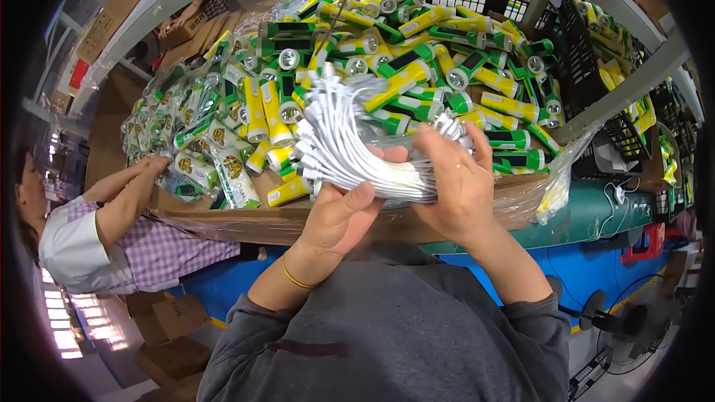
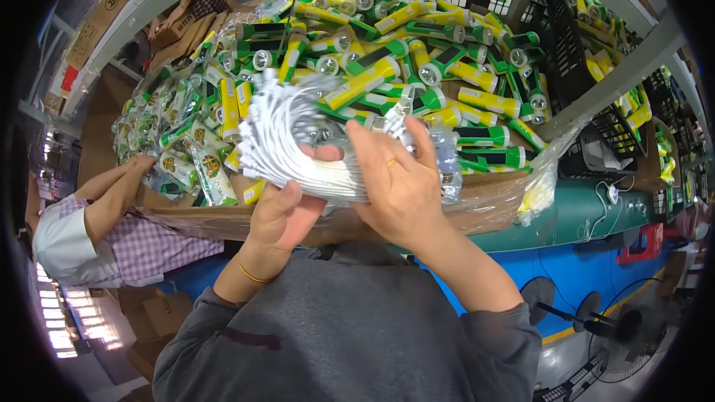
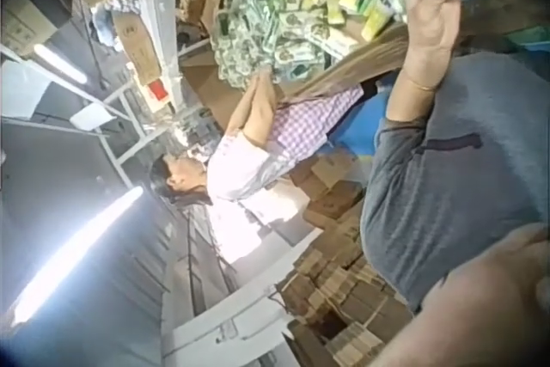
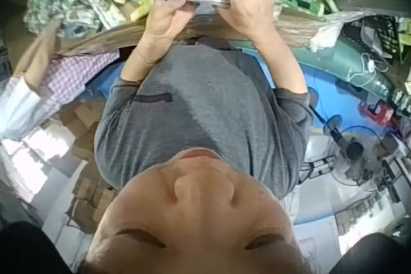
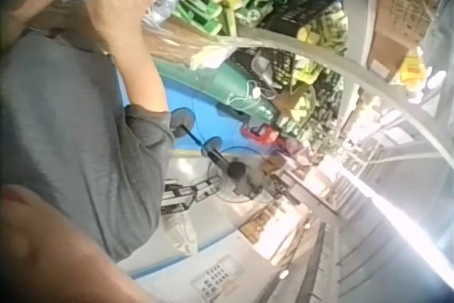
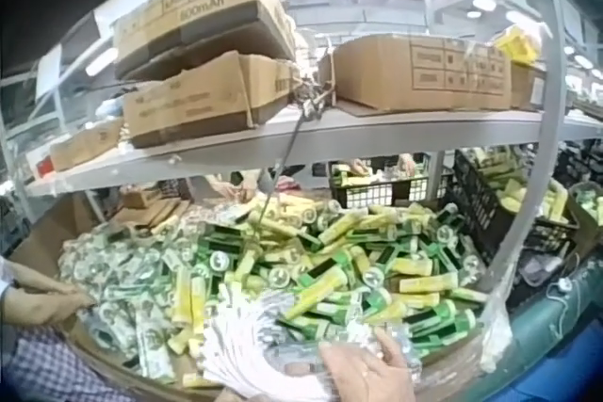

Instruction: Packaging yellow and green flashlights into clear plastic bags at an assembly line.

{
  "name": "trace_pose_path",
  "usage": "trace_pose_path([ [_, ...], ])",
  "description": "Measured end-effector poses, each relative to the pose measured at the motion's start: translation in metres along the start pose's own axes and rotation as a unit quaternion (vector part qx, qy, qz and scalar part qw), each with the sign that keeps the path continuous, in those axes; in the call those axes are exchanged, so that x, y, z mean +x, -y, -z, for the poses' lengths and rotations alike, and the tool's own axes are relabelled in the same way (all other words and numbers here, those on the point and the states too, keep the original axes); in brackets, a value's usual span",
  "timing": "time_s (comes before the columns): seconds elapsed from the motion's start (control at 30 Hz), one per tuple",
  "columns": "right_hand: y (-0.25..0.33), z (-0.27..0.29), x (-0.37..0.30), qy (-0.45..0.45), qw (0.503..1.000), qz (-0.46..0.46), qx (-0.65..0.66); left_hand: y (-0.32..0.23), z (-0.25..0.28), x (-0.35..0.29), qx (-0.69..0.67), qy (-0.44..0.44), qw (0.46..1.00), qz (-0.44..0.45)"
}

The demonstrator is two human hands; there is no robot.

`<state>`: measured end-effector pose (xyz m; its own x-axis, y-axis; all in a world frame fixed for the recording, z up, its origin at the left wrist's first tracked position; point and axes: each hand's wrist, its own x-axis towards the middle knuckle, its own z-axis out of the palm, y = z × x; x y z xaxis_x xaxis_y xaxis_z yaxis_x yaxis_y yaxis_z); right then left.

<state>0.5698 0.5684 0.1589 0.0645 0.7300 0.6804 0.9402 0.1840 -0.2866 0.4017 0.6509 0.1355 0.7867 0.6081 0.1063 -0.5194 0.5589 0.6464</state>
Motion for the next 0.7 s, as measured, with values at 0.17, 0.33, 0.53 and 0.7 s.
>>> trace_pose_path([
  [0.17,-0.011,-0.031,-0.001,-0.059,0.998,0.009,-0.022,-0.010,0.010,-0.004,0.105,-0.003,0.994,-0.017],
  [0.33,-0.011,-0.039,0.011,-0.041,0.998,-0.040,-0.002,-0.052,0.005,-0.041,0.663,-0.012,0.747,0.038],
  [0.53,-0.009,-0.047,0.010,0.039,0.993,-0.087,0.072,-0.051,0.017,0.012,0.814,0.034,0.487,-0.315],
  [0.7,-0.002,-0.050,0.011,0.050,0.990,-0.100,0.083,-0.046,0.029,0.015,0.767,0.067,0.533,-0.351],
])
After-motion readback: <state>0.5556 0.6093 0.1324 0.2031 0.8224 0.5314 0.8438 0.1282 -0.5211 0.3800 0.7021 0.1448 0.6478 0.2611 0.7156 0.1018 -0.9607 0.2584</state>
